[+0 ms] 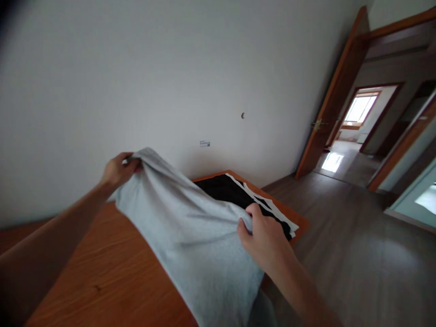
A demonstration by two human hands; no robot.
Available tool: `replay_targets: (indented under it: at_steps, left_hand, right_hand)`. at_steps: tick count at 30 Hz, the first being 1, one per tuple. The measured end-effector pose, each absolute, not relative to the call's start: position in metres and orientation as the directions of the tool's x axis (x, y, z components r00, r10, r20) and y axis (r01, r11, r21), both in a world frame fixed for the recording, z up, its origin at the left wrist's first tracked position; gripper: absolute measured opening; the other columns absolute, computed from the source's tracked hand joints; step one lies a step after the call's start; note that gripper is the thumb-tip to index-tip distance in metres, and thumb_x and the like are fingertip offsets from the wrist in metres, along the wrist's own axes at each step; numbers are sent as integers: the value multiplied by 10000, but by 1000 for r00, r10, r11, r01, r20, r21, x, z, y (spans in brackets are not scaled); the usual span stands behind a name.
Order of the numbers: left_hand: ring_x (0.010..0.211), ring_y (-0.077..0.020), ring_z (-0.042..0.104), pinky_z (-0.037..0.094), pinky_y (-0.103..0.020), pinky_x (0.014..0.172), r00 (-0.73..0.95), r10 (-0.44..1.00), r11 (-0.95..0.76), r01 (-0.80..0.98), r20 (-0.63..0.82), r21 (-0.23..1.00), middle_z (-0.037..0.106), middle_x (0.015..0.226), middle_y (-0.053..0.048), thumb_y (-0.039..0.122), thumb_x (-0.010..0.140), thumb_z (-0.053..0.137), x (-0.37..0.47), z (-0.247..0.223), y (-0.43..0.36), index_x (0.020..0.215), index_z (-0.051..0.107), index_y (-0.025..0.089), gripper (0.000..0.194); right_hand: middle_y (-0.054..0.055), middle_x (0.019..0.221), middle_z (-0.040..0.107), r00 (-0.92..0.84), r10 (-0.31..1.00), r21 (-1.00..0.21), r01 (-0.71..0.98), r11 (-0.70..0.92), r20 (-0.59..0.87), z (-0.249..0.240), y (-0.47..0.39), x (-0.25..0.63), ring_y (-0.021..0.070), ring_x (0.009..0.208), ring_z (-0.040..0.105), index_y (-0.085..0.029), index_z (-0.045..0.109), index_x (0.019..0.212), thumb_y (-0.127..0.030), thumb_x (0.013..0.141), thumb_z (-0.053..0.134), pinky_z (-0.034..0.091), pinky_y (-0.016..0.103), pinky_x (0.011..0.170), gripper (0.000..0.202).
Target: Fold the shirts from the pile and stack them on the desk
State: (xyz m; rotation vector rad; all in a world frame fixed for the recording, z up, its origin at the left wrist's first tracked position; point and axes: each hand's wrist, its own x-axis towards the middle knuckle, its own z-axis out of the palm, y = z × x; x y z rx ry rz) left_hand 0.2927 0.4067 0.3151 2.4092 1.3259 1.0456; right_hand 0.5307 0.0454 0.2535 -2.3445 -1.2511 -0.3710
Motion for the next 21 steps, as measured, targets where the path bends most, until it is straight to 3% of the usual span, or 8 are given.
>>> replay_targets:
  at_steps: [2, 3, 4, 7, 8, 10, 14, 21]
  left_hand:
    - [1214, -224, 618, 499, -355, 989, 432, 760, -649, 534, 486, 541, 335, 1590, -260, 272, 1006, 442, 359, 322, 405, 1531, 185, 27, 634]
    - [1256, -235, 600, 513, -341, 980, 491, 729, -683, 474, 477, 556, 234, 1631, -279, 248, 994, 465, 385, 321, 400, 1547, 170, 41, 660]
    - [1274, -247, 594, 524, -342, 976, 561, 688, -715, 415, 460, 563, 241, 1635, -267, 239, 977, 501, 405, 317, 392, 1541, 234, 62, 649]
    - [1337, -240, 551, 453, -368, 1101, 761, 494, -815, 238, 420, 528, 530, 1505, -110, 252, 884, 657, 419, 289, 355, 1336, 592, 199, 460]
    - [1351, -242, 539, 421, -390, 1140, 828, 394, -850, 163, 400, 500, 585, 1457, -68, 268, 859, 684, 410, 275, 341, 1231, 668, 238, 374]
    - [1374, -278, 517, 375, -476, 1178, 923, 179, -915, 28, 341, 403, 567, 1473, -94, 319, 909, 602, 374, 242, 315, 1168, 703, 240, 288]
    - [1315, -264, 568, 445, -467, 1131, 907, 356, -889, 256, 223, 379, 541, 1496, -67, 372, 958, 499, 268, 174, 286, 1232, 668, 298, 331]
    - [1162, -265, 657, 521, -444, 1046, 616, 727, -686, 674, 304, 274, 697, 1253, -84, 380, 960, 440, 108, 118, 286, 1074, 717, 269, 319]
  right_hand:
    - [85, 743, 701, 648, 668, -164, 751, -639, 366, 250, 34, 553, 305, 753, 716, -217, 621, 1007, -377, 871, 543, 445, 348, 647, 224]
    - [110, 764, 708, 693, 651, -107, 706, -700, 309, 245, 29, 562, 315, 762, 717, -208, 632, 997, -360, 879, 537, 450, 365, 653, 215]
    - [135, 791, 713, 724, 640, -44, 670, -741, 256, 238, 25, 570, 325, 775, 717, -202, 643, 980, -351, 883, 537, 453, 378, 653, 207]
    - [176, 889, 718, 719, 672, 98, 667, -739, 178, 210, 22, 579, 349, 840, 712, -208, 663, 934, -372, 868, 581, 459, 389, 638, 195]
    - [173, 910, 717, 690, 701, 106, 695, -711, 182, 201, 25, 577, 350, 861, 710, -214, 666, 936, -383, 862, 594, 464, 387, 638, 198]
    - [155, 913, 716, 617, 762, 64, 767, -638, 195, 187, 36, 566, 336, 864, 709, -219, 669, 955, -386, 863, 596, 475, 382, 647, 204]
    - [148, 937, 717, 477, 862, -56, 878, -475, 171, 182, 71, 526, 317, 876, 708, -193, 678, 987, -318, 873, 593, 492, 383, 711, 189]
    - [151, 1062, 697, 122, 977, -157, 983, -95, 173, 180, 156, 429, 307, 991, 661, -174, 676, 997, -238, 883, 591, 497, 389, 835, 156]
